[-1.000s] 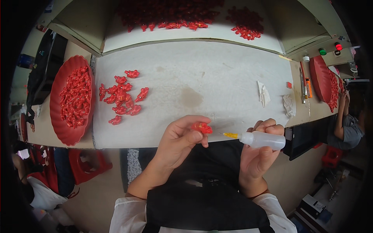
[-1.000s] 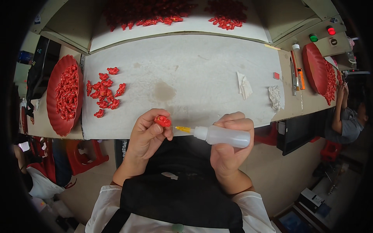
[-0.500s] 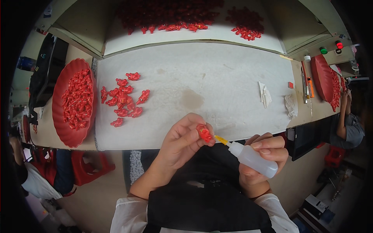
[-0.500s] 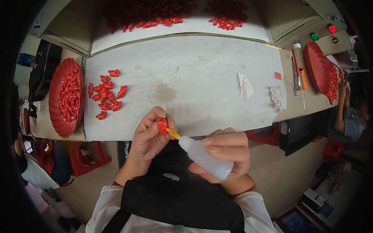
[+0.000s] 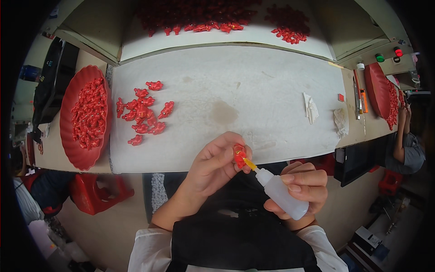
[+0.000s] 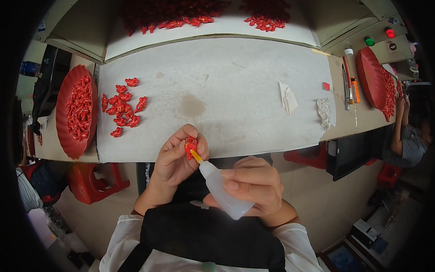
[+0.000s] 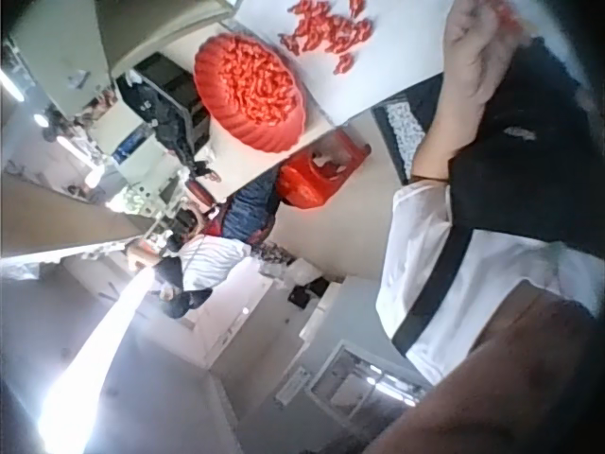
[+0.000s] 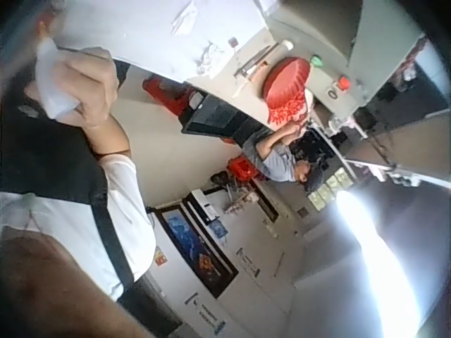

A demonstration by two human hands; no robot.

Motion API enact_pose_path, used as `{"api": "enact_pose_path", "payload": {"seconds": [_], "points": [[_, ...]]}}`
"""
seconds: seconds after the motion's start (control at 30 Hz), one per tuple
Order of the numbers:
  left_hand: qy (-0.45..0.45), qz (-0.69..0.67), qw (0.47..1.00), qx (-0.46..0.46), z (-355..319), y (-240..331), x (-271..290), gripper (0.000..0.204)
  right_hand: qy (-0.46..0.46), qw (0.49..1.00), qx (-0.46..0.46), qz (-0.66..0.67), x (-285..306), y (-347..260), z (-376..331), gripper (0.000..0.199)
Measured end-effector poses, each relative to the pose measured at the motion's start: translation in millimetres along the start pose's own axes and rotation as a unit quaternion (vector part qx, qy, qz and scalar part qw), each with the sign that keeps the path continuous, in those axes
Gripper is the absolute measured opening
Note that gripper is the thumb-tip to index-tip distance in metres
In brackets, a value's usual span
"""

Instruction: Gluing small red plastic toy or electronic components together at a factory workbench.

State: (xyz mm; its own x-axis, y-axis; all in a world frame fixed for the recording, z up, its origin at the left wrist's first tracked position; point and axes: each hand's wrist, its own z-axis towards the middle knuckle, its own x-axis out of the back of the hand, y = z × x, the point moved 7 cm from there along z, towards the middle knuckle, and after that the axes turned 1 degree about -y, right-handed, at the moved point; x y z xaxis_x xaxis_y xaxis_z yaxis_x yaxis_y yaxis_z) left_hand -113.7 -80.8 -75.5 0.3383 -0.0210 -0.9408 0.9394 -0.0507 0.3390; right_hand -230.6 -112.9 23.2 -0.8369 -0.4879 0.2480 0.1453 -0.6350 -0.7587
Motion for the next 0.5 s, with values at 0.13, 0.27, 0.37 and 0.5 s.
{"api": "enact_pose_path", "payload": {"seconds": [0.13, 0.27, 0.37, 0.5], "points": [[0.0, 0.004, 1.0, -0.002, -0.6, 0.7, 1.4, 0.021, -0.004, 1.0, -0.001, 0.001, -1.7, 0.5, 0.3, 0.054], [0.011, 0.001, 1.0, 0.0, -1.6, 1.1, 2.0, 0.021, -0.014, 1.0, -0.002, -0.001, -1.0, 0.7, 0.2, 0.055], [0.009, -0.003, 1.0, -0.004, -1.1, 1.5, 1.6, 0.02, -0.005, 1.0, -0.002, 0.007, -0.5, 0.8, -1.2, 0.055], [0.008, 0.0, 1.0, -0.004, -1.2, 1.6, 1.7, 0.02, -0.015, 1.0, -0.003, -0.002, -1.8, 1.0, -1.5, 0.055]]}}
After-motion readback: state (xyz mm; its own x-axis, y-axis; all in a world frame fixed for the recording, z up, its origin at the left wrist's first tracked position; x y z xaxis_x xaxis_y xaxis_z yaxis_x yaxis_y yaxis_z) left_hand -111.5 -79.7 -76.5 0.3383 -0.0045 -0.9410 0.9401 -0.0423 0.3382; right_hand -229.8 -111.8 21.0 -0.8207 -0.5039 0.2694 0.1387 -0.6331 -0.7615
